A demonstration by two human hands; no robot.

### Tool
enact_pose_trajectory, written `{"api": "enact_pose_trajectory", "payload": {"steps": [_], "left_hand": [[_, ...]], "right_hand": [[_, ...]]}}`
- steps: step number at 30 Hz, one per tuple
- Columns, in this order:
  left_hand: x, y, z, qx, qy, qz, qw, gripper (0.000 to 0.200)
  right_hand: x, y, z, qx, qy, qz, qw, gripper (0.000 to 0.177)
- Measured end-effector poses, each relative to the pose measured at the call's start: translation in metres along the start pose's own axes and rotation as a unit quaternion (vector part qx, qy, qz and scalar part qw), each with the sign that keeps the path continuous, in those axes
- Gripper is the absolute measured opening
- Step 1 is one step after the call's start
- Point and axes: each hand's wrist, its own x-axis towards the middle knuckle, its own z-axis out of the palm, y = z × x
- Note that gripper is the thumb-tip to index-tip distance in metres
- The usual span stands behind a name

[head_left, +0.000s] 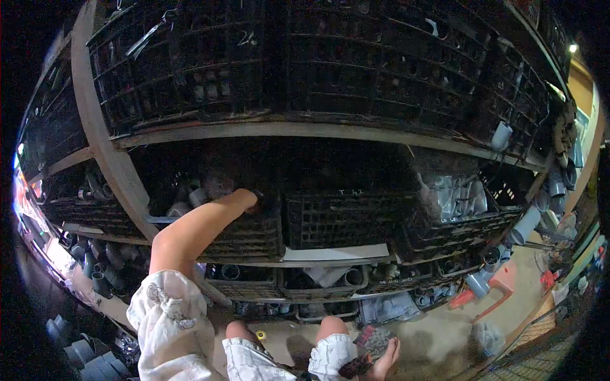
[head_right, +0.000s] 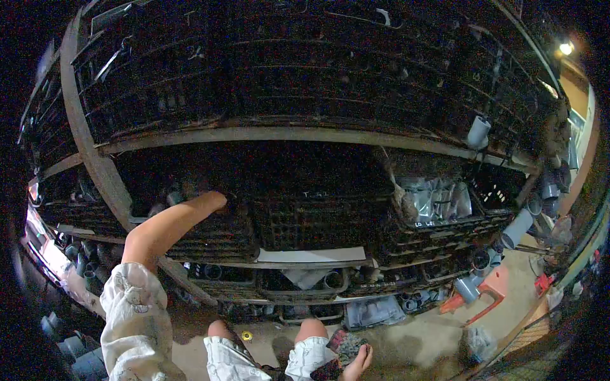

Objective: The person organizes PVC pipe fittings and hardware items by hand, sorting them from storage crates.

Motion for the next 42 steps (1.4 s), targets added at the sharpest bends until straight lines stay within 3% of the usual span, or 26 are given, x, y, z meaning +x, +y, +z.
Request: {"api": "enact_pose_trajectory", "payload": {"steps": [8, 12, 19, 24, 28, 31, 32, 35, 36, 39, 41, 42], "left_hand": [[-0.001, -0.003, 0.001, -0.017, 0.018, 0.003, 1.000, 0.049], [-0.003, -0.004, 0.004, -0.027, 0.027, 0.002, 0.999, 0.049], [-0.015, -0.008, 0.005, -0.058, 0.065, 0.002, 0.996, 0.049], [-0.047, -0.018, 0.014, -0.146, 0.149, 0.013, 0.978, 0.049], [-0.056, -0.029, 0.026, -0.251, 0.265, 0.050, 0.930, 0.049], [-0.039, -0.042, 0.046, -0.356, 0.402, 0.126, 0.834, 0.055], [-0.086, -0.029, 0.042, -0.418, 0.410, 0.151, 0.797, 0.056], [-0.102, -0.021, 0.067, -0.533, 0.593, 0.115, 0.592, 0.048], [-0.102, -0.018, 0.077, -0.581, 0.637, 0.148, 0.485, 0.045], [-0.120, -0.004, 0.113, -0.713, 0.638, 0.188, 0.221, 0.052], [-0.138, 0.014, 0.147, -0.745, 0.588, 0.290, 0.119, 0.054], [-0.149, 0.030, 0.161, -0.751, 0.572, 0.317, 0.096, 0.053]], "right_hand": [[-0.006, 0.007, 0.024, 0.053, -0.034, -0.026, 0.998, 0.057], [-0.008, 0.011, 0.028, 0.073, -0.058, 0.015, 0.996, 0.059], [-0.013, 0.007, 0.029, 0.098, -0.007, -0.016, 0.995, 0.055], [-0.016, 0.012, 0.026, 0.131, 0.003, -0.020, 0.991, 0.054], [-0.025, 0.006, 0.018, 0.149, 0.003, -0.039, 0.988, 0.049], [-0.021, 0.006, 0.001, 0.142, -0.021, -0.067, 0.987, 0.052], [-0.017, 0.009, -0.006, 0.138, -0.026, -0.068, 0.988, 0.052], [-0.011, 0.016, -0.013, 0.165, -0.014, -0.035, 0.986, 0.042], [-0.012, 0.019, -0.012, 0.181, -0.006, -0.018, 0.983, 0.037], [-0.022, 0.016, -0.005, 0.158, -0.023, -0.039, 0.986, 0.036], [-0.017, 0.019, 0.005, 0.185, -0.061, 0.023, 0.981, 0.037], [-0.030, -0.001, 0.016, 0.214, -0.086, 0.066, 0.971, 0.037]]}}
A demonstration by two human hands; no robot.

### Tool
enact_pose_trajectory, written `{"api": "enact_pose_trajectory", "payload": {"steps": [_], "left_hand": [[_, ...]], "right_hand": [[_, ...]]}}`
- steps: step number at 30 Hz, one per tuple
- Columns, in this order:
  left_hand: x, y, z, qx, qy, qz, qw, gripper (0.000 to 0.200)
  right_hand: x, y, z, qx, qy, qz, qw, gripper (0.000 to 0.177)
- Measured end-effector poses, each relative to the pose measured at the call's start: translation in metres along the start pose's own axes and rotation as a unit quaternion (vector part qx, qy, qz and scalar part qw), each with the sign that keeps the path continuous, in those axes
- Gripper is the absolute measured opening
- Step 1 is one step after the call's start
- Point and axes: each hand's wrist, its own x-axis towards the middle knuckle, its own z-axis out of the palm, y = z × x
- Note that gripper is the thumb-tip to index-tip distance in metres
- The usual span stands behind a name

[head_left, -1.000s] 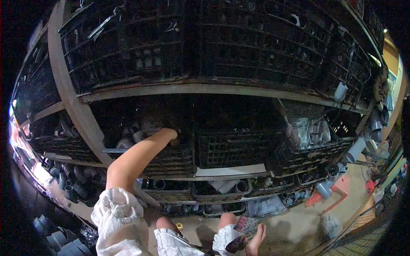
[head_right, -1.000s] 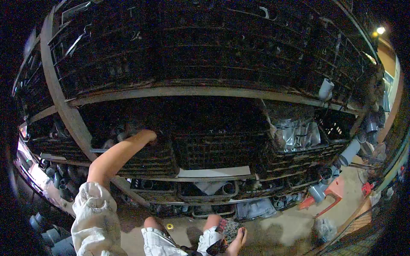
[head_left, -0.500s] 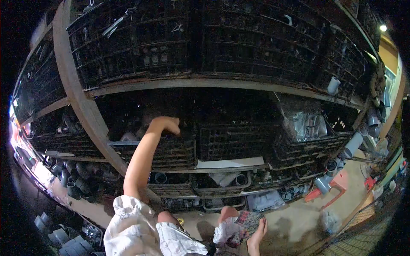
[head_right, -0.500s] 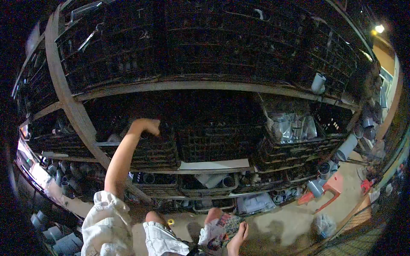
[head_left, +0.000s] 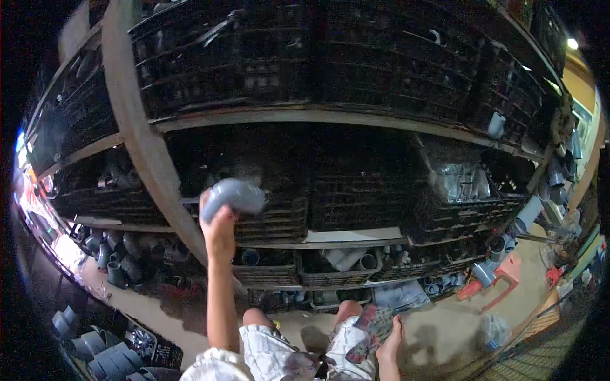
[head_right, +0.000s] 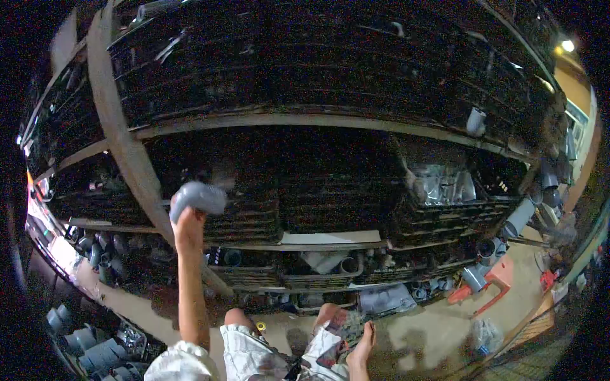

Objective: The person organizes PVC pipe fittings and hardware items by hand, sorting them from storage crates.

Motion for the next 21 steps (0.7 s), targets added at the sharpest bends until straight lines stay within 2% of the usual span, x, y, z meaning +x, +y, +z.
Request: {"api": "enact_pose_trajectory", "payload": {"steps": [1, 2, 3, 5, 7, 8, 9, 10, 11, 12, 13, 15, 16, 17, 19, 20, 21], "left_hand": [[-0.024, 0.004, 0.001, -0.037, -0.005, -0.006, 0.999, 0.051], [-0.045, 0.003, -0.006, -0.051, -0.002, -0.038, 0.998, 0.051], [-0.066, 0.000, -0.014, -0.064, 0.002, -0.070, 0.996, 0.051], [-0.105, -0.014, -0.027, -0.088, 0.062, -0.131, 0.986, 0.053], [-0.132, -0.008, 0.000, -0.108, 0.133, -0.181, 0.968, 0.051], [-0.145, -0.015, 0.002, -0.088, 0.111, -0.196, 0.970, 0.051], [-0.157, -0.022, 0.005, -0.068, 0.088, -0.213, 0.971, 0.050], [-0.166, -0.023, 0.011, 0.028, 0.050, -0.233, 0.971, 0.051], [-0.174, -0.023, 0.020, 0.124, 0.008, -0.250, 0.960, 0.051], [-0.187, -0.026, 0.036, 0.097, 0.117, -0.229, 0.962, 0.045], [-0.187, -0.028, 0.039, 0.059, 0.132, -0.190, 0.971, 0.036], [-0.185, -0.013, 0.037, 0.010, 0.101, -0.261, 0.960, 0.031], [-0.184, -0.015, 0.031, 0.032, 0.108, -0.296, 0.948, 0.032], [-0.184, -0.015, 0.036, 0.038, 0.149, -0.276, 0.949, 0.035], [-0.185, -0.025, 0.022, 0.095, 0.104, -0.281, 0.949, 0.038], [-0.188, -0.028, 0.022, 0.095, 0.078, -0.288, 0.950, 0.038], [-0.189, -0.024, 0.028, 0.161, 0.043, -0.285, 0.944, 0.036]], "right_hand": [[-0.009, -0.004, 0.011, 0.030, -0.017, 0.048, 0.998, 0.038], [0.006, 0.009, 0.012, 0.046, -0.089, 0.009, 0.995, 0.040], [0.010, 0.014, 0.025, 0.105, -0.150, 0.020, 0.983, 0.041], [-0.001, 0.005, 0.063, 0.128, -0.211, 0.032, 0.969, 0.042], [-0.026, -0.006, 0.103, 0.106, -0.234, -0.019, 0.966, 0.041], [-0.043, -0.006, 0.123, 0.092, -0.211, -0.070, 0.971, 0.040], [-0.056, -0.003, 0.135, 0.060, -0.245, -0.111, 0.961, 0.035], [-0.071, 0.005, 0.145, -0.026, -0.240, -0.190, 0.952, 0.029], [-0.087, -0.008, 0.151, -0.064, -0.413, -0.219, 0.881, 0.023], [-0.096, -0.008, 0.156, -0.085, -0.466, -0.278, 0.836, 0.021], [-0.103, -0.006, 0.158, -0.107, -0.513, -0.335, 0.783, 0.020], [-0.106, -0.004, 0.160, -0.135, -0.519, -0.464, 0.705, 0.019], [-0.105, -0.002, 0.157, -0.173, -0.501, -0.535, 0.657, 0.021], [-0.103, 0.002, 0.155, -0.177, -0.492, -0.595, 0.611, 0.021], [-0.106, 0.010, 0.143, -0.194, -0.444, -0.654, 0.581, 0.021], [-0.099, 0.019, 0.136, -0.175, -0.423, -0.656, 0.600, 0.021], [-0.091, 0.025, 0.133, -0.155, -0.404, -0.658, 0.616, 0.023]]}}
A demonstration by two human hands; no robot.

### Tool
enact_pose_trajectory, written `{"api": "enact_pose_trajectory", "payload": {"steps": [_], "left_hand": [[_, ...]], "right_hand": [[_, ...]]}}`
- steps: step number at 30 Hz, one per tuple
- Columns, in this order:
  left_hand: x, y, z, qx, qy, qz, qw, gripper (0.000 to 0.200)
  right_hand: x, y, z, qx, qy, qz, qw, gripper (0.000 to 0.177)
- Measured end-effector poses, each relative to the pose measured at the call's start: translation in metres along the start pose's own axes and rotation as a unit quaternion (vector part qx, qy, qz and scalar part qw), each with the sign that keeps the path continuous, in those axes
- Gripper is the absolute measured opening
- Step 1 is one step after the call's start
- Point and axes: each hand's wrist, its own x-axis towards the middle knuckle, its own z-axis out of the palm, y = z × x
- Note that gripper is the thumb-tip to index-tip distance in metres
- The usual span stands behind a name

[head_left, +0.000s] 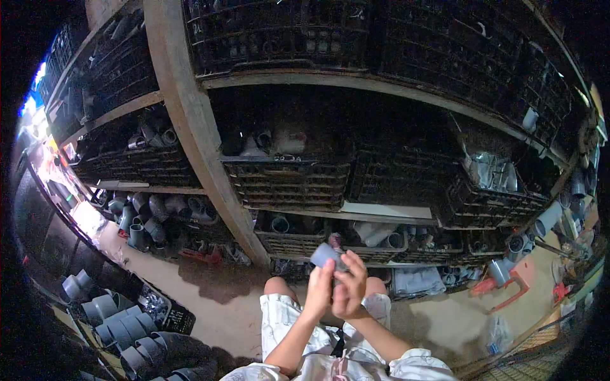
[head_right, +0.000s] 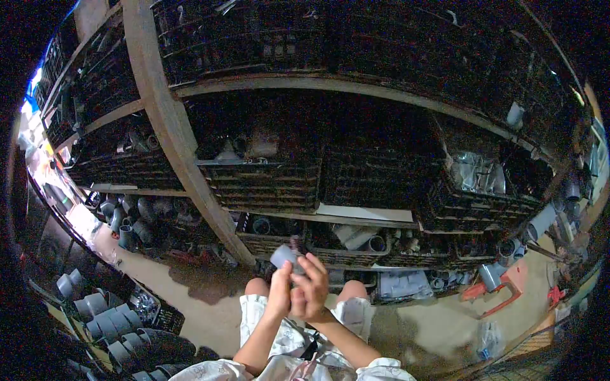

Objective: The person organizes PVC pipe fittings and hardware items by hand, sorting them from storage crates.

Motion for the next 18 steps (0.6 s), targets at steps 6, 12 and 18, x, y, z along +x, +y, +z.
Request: {"api": "enact_pose_trajectory", "payload": {"steps": [6, 12, 18], "left_hand": [[0.009, 0.006, 0.005, 0.193, -0.056, 0.064, 0.977, 0.036], [0.048, 0.014, 0.011, 0.225, -0.044, 0.072, 0.971, 0.039], [0.063, -0.011, 0.006, 0.336, -0.123, 0.114, 0.927, 0.042]], "right_hand": [[0.047, 0.022, -0.010, 0.260, -0.049, 0.411, 0.872, 0.026], [0.030, 0.017, 0.029, 0.142, 0.180, 0.256, 0.939, 0.026], [0.059, 0.079, -0.003, 0.286, -0.018, 0.491, 0.823, 0.023]]}}
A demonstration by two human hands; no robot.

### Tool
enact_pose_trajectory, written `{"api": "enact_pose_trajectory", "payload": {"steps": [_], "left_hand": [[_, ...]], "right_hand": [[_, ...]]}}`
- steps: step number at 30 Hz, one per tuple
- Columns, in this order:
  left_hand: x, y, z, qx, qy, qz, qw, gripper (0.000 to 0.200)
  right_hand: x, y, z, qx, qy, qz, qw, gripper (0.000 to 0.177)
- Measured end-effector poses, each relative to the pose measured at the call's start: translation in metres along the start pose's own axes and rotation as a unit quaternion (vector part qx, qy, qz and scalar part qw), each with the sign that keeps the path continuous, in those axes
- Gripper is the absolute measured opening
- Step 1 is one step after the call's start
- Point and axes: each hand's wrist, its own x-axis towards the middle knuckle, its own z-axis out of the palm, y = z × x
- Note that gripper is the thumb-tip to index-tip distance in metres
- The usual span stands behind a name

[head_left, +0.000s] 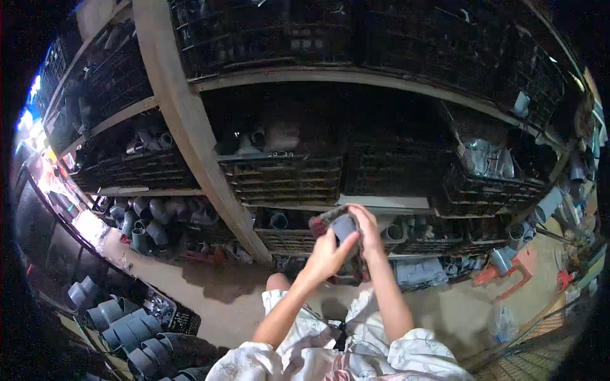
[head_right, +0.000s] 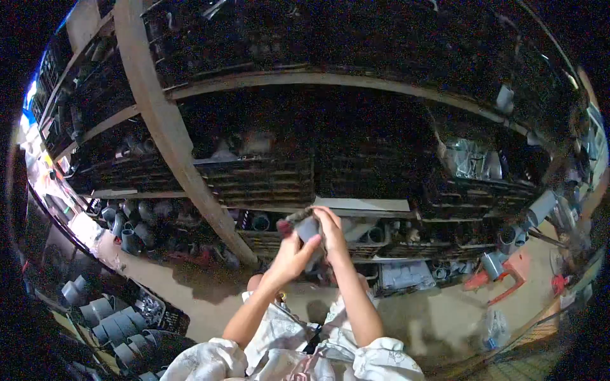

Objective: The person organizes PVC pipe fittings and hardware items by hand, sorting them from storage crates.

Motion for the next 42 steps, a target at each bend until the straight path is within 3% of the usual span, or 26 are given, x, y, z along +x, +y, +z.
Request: {"api": "enact_pose_trajectory", "payload": {"steps": [2, 4, 5, 6, 8, 9, 10, 12, 13, 16, 18, 20, 23, 26, 27, 28, 29, 30, 33, 36, 37, 40, 42], "left_hand": [[0.023, 0.019, -0.008, -0.017, 0.062, 0.028, 0.998, 0.040], [0.049, 0.035, -0.016, -0.071, 0.111, -0.006, 0.991, 0.039], [0.054, 0.053, -0.023, -0.095, 0.089, -0.024, 0.991, 0.038], [0.056, 0.059, -0.022, -0.092, 0.106, 0.009, 0.990, 0.040], [0.049, 0.064, -0.017, 0.017, 0.049, 0.026, 0.998, 0.044], [0.040, 0.066, -0.013, 0.026, 0.000, 0.016, 1.000, 0.050], [0.033, 0.064, -0.009, 0.019, 0.013, 0.037, 0.999, 0.054], [0.027, 0.081, -0.026, -0.009, -0.101, -0.007, 0.995, 0.054], [0.029, 0.080, -0.028, 0.005, -0.081, -0.004, 0.997, 0.053], [0.037, 0.084, -0.032, -0.049, -0.001, 0.032, 0.998, 0.044], [0.043, 0.080, -0.030, -0.088, 0.025, -0.008, 0.996, 0.043], [0.035, 0.090, -0.029, -0.005, -0.018, -0.017, 1.000, 0.043], [0.024, 0.075, -0.028, -0.092, -0.105, 0.099, 0.985, 0.058], [0.021, 0.086, -0.051, -0.065, -0.215, 0.162, 0.961, 0.065], [0.023, 0.080, -0.057, 0.048, -0.221, 0.160, 0.961, 0.071], [0.019, 0.086, -0.060, 0.025, -0.200, 0.155, 0.967, 0.071], [0.020, 0.085, -0.062, 0.058, -0.198, 0.137, 0.969, 0.071], [0.021, 0.085, -0.063, 0.091, -0.194, 0.120, 0.969, 0.070], [0.016, 0.085, -0.062, 0.021, -0.135, 0.142, 0.980, 0.067], [0.012, 0.089, -0.065, -0.020, -0.002, 0.126, 0.992, 0.064], [0.010, 0.094, -0.069, -0.078, -0.017, 0.049, 0.996, 0.063], [0.012, 0.087, -0.072, -0.084, -0.003, 0.071, 0.994, 0.063], [0.013, 0.082, -0.067, -0.084, 0.008, 0.101, 0.991, 0.061]], "right_hand": [[-0.017, -0.010, 0.017, 0.045, 0.116, -0.037, 0.992, 0.030], [-0.016, 0.015, 0.030, 0.010, 0.125, -0.192, 0.973, 0.035], [-0.021, -0.001, 0.037, -0.077, 0.109, -0.256, 0.958, 0.037], [-0.016, -0.010, 0.034, -0.079, 0.100, -0.293, 0.948, 0.034], [0.000, -0.032, 0.019, -0.077, 0.079, -0.370, 0.922, 0.032], [0.003, -0.045, 0.012, -0.021, 0.068, -0.342, 0.937, 0.031], [0.004, -0.062, 0.005, -0.053, 0.029, -0.323, 0.944, 0.030], [0.010, -0.064, -0.008, 0.016, -0.072, -0.216, 0.974, 0.030], [0.010, -0.049, -0.007, 0.118, -0.091, -0.199, 0.969, 0.030], [-0.020, -0.044, 0.020, -0.058, 0.034, -0.366, 0.928, 0.030], [-0.033, -0.036, 0.029, -0.131, 0.090, -0.444, 0.882, 0.031], [-0.024, -0.031, 0.028, -0.116, 0.118, -0.470, 0.867, 0.031], [-0.025, -0.056, 0.015, -0.040, 0.085, -0.387, 0.917, 0.031], [-0.016, -0.072, 0.007, 0.004, 0.005, -0.278, 0.961, 0.034], [-0.015, -0.072, 0.002, 0.037, -0.037, -0.226, 0.973, 0.035], [-0.016, -0.072, 0.000, 0.069, -0.080, -0.172, 0.979, 0.036], [-0.020, -0.074, 0.004, 0.085, -0.065, -0.150, 0.983, 0.038], [-0.021, -0.071, 0.002, 0.057, -0.037, -0.162, 0.984, 0.038], [-0.012, -0.053, -0.004, -0.018, 0.063, -0.209, 0.976, 0.038], [-0.011, -0.060, -0.012, -0.058, 0.191, -0.227, 0.953, 0.036], [-0.010, -0.069, -0.014, -0.019, 0.228, -0.195, 0.954, 0.034], [-0.008, -0.079, -0.020, -0.046, 0.295, -0.265, 0.917, 0.033], [-0.020, -0.087, 0.001, -0.018, 0.191, -0.309, 0.932, 0.032]]}}
